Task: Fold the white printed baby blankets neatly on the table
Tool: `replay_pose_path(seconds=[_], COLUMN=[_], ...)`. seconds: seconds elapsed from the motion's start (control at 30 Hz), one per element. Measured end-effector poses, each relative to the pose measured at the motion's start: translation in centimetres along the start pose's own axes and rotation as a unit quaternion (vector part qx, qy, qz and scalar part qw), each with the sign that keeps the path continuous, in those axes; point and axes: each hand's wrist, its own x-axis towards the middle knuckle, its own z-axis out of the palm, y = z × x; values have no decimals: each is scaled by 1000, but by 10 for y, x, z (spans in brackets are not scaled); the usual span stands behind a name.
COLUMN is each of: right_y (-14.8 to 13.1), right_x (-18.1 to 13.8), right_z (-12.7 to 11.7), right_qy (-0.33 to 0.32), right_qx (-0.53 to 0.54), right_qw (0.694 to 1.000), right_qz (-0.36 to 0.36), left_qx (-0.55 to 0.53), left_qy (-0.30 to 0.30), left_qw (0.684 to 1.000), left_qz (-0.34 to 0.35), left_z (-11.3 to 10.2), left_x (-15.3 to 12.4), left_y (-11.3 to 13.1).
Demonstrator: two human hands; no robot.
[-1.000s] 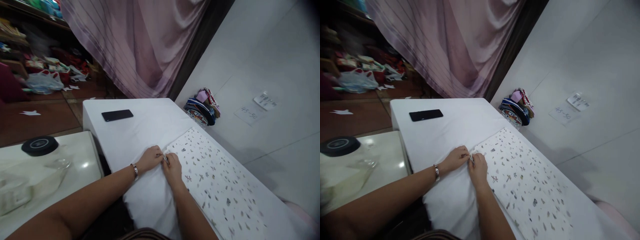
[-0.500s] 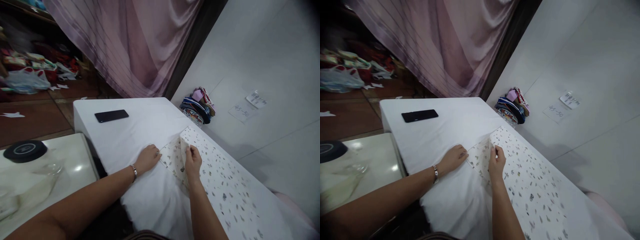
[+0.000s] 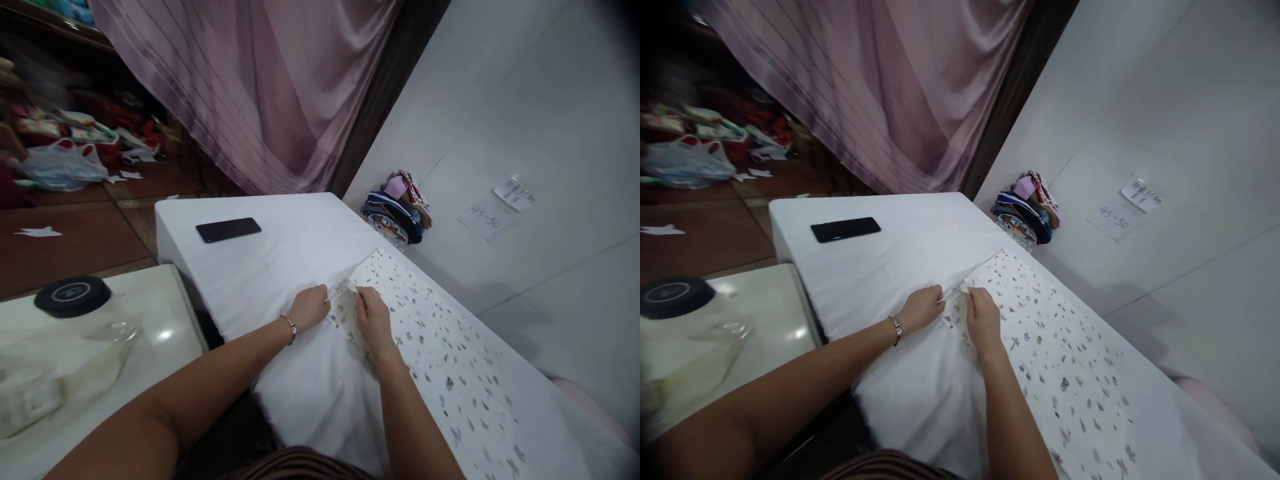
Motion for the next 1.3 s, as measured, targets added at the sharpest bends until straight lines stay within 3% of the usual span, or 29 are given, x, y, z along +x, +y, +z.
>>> replay_pose_path(seconds=[0.2,0.47,0.63,0.83,1.1,1.2,1.3], right_y=[-1,-6,-8,-8,-9,-11,-14], right_x=[-11,-16,-18,-23,-23,-23,-23], right_z=[26,42,41,50,52,51,52], right_qy=[-73,6,49,-19,7,21,-9], right_qx=[-45,-39,-29,-52,54,34,-4], right_qw=[996,997,997,998,996,996,997], right_qz=[23,66,51,23,72,81,74], left_qx=[-198,-376,-419,-456,-471,-470,-473], left_qy=[-21,-63,-81,-97,-118,-118,-123], left_qw=[978,919,898,878,867,868,866], left_qz=[-62,-102,-107,-107,-107,-109,-109], left_z=[-2,-6,-8,-7,-8,-9,-10], left_x=[3,-1,-1,0,2,1,0], left_y=[-4,-3,-2,-5,-9,-7,-6])
